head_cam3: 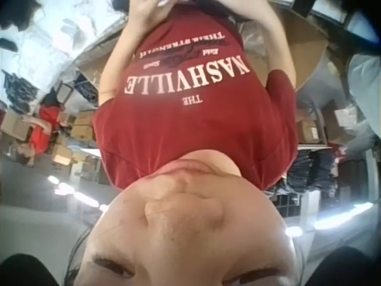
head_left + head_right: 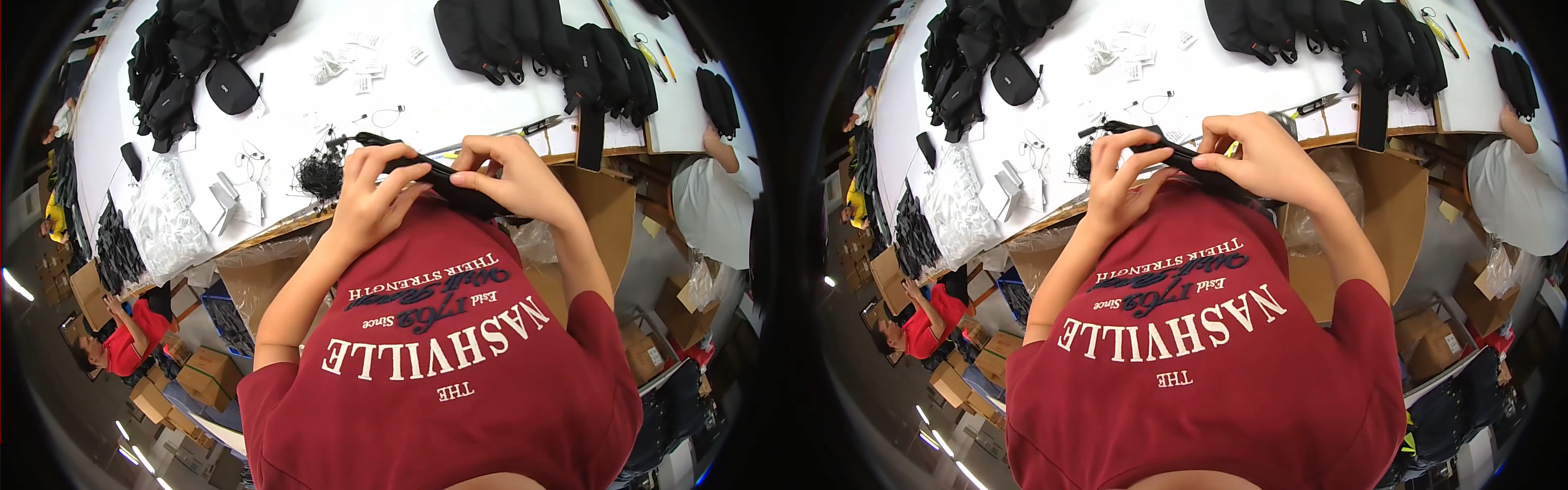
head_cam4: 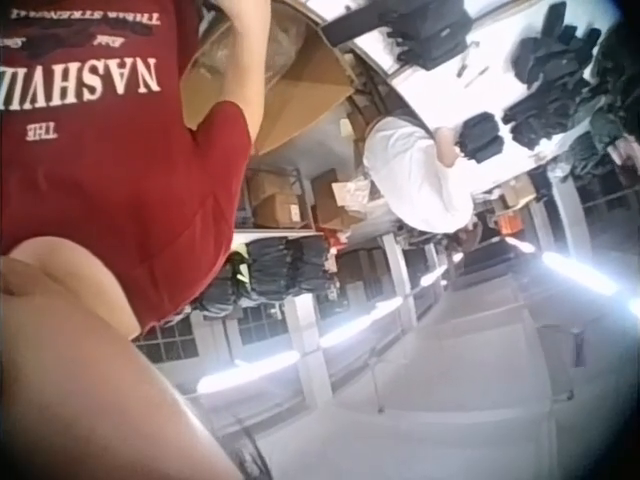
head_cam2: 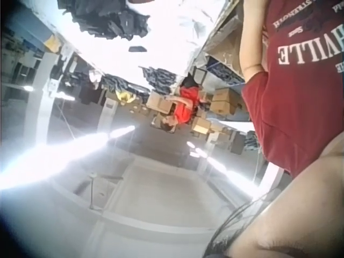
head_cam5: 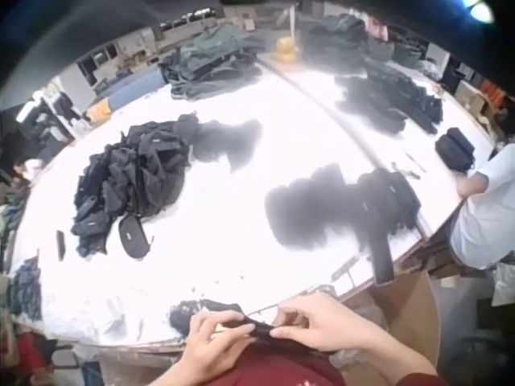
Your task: Inserting small instruction cards or tags into black fabric pouches.
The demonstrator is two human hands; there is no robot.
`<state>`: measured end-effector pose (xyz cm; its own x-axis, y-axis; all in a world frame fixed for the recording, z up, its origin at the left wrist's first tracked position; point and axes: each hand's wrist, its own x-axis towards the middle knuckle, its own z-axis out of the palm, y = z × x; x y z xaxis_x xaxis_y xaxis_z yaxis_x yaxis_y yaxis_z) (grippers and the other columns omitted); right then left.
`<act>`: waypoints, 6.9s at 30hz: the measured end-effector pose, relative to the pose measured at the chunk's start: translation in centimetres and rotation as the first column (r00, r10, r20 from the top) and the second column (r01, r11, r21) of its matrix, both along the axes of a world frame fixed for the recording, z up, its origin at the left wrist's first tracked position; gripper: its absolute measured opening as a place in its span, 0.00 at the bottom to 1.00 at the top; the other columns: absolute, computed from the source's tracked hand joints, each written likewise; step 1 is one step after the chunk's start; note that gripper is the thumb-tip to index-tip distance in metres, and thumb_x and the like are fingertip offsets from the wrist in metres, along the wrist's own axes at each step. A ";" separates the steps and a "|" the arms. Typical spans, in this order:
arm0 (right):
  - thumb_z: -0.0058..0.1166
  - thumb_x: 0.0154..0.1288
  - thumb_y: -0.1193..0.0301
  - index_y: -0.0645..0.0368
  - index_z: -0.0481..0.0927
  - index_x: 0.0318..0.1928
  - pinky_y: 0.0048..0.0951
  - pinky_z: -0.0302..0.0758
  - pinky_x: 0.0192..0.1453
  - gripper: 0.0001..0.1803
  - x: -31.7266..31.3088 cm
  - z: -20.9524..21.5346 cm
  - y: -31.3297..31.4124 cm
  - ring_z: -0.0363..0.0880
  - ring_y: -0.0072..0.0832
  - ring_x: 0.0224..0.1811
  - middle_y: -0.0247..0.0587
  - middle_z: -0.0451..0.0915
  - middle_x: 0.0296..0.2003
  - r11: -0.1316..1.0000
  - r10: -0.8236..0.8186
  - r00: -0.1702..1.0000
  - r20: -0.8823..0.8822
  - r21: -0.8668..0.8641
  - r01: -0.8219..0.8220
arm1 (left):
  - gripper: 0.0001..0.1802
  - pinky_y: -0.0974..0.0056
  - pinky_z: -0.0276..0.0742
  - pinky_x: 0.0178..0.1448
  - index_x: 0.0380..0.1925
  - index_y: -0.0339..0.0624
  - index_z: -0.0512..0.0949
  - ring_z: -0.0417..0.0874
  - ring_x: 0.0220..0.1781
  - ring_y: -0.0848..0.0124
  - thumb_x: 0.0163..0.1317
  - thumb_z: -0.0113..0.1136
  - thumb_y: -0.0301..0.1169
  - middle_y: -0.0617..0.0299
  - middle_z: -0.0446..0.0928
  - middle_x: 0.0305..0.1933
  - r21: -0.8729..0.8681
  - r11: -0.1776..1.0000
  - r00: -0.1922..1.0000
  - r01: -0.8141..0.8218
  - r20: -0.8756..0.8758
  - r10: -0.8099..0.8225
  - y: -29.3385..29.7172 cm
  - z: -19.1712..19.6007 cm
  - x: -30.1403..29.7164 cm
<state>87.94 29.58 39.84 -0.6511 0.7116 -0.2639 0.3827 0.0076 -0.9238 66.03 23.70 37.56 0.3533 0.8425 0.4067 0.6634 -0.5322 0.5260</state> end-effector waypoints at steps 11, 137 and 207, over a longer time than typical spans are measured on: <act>0.56 0.61 0.71 0.64 0.74 0.28 0.20 0.69 0.26 0.09 -1.7 1.3 -2.4 0.74 0.18 0.23 0.34 0.79 0.22 0.969 -0.245 0.957 -0.157 -0.003 0.247 | 0.17 0.60 0.68 0.48 0.33 0.42 0.76 0.77 0.39 0.65 0.38 0.64 0.23 0.63 0.77 0.37 -0.091 0.990 0.991 0.106 -0.068 -0.112 -0.8 2.7 -1.0; 0.53 0.66 0.65 0.63 0.77 0.26 0.23 0.64 0.23 0.15 -3.7 1.2 2.5 0.67 0.21 0.17 0.37 0.72 0.15 0.923 -0.059 0.964 -0.259 0.353 0.151 | 0.20 0.64 0.77 0.49 0.49 0.38 0.72 0.79 0.43 0.69 0.68 0.50 0.44 0.60 0.77 0.41 -0.479 0.831 0.000 0.284 0.866 0.500 5.4 -0.5 -7.7; 0.58 0.62 0.63 0.53 0.69 0.57 0.25 0.71 0.32 0.25 -4.3 1.2 0.4 0.75 0.23 0.28 0.41 0.78 0.31 0.982 -0.146 0.948 -0.282 0.071 0.173 | 0.17 0.61 0.78 0.50 0.50 0.41 0.74 0.80 0.47 0.65 0.67 0.51 0.39 0.51 0.77 0.49 -0.785 0.603 -0.072 0.141 0.599 0.797 6.2 0.9 -6.1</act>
